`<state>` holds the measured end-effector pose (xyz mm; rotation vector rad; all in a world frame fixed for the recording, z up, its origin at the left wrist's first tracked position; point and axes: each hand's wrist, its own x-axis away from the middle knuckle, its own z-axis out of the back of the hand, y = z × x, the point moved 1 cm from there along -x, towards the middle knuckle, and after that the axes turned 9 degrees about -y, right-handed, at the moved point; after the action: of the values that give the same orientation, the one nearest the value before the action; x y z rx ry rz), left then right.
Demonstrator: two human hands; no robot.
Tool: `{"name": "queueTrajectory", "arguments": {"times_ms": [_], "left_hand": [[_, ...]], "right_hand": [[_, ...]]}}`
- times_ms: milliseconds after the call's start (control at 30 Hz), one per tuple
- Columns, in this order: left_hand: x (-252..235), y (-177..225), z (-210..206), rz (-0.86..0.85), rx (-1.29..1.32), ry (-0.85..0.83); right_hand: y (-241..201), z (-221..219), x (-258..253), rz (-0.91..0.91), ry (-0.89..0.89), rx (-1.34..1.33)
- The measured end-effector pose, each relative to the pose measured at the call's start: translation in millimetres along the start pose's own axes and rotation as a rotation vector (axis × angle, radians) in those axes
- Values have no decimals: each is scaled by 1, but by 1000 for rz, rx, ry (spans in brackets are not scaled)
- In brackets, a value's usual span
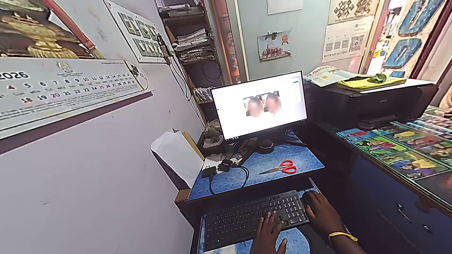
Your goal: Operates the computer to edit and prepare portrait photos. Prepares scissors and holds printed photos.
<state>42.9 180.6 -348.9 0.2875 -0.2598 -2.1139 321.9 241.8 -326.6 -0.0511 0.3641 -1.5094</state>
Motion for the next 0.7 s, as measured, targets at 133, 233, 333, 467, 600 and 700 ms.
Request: {"name": "queueTrajectory", "arguments": {"times_ms": [133, 233, 333, 467, 600, 700], "left_hand": [[0, 0, 1, 13, -14, -11], [-1, 0, -2, 35, -31, -3], [-2, 0, -2, 58, -41, -13], [-2, 1, 0, 60, -43, -15], [-3, -1, -2, 68, -72, -35], [-3, 0, -2, 72, -78, -38]], "right_hand": [[-3, 3, 1, -13, -7, 0], [-2, 2, 2, -3, 15, 5], [-2, 2, 1, -6, -1, 16], [-2, 3, 0, -8, -6, 11], [-1, 1, 0, 9, 15, 16], [4, -6, -1, 50, 77, 6]]}}
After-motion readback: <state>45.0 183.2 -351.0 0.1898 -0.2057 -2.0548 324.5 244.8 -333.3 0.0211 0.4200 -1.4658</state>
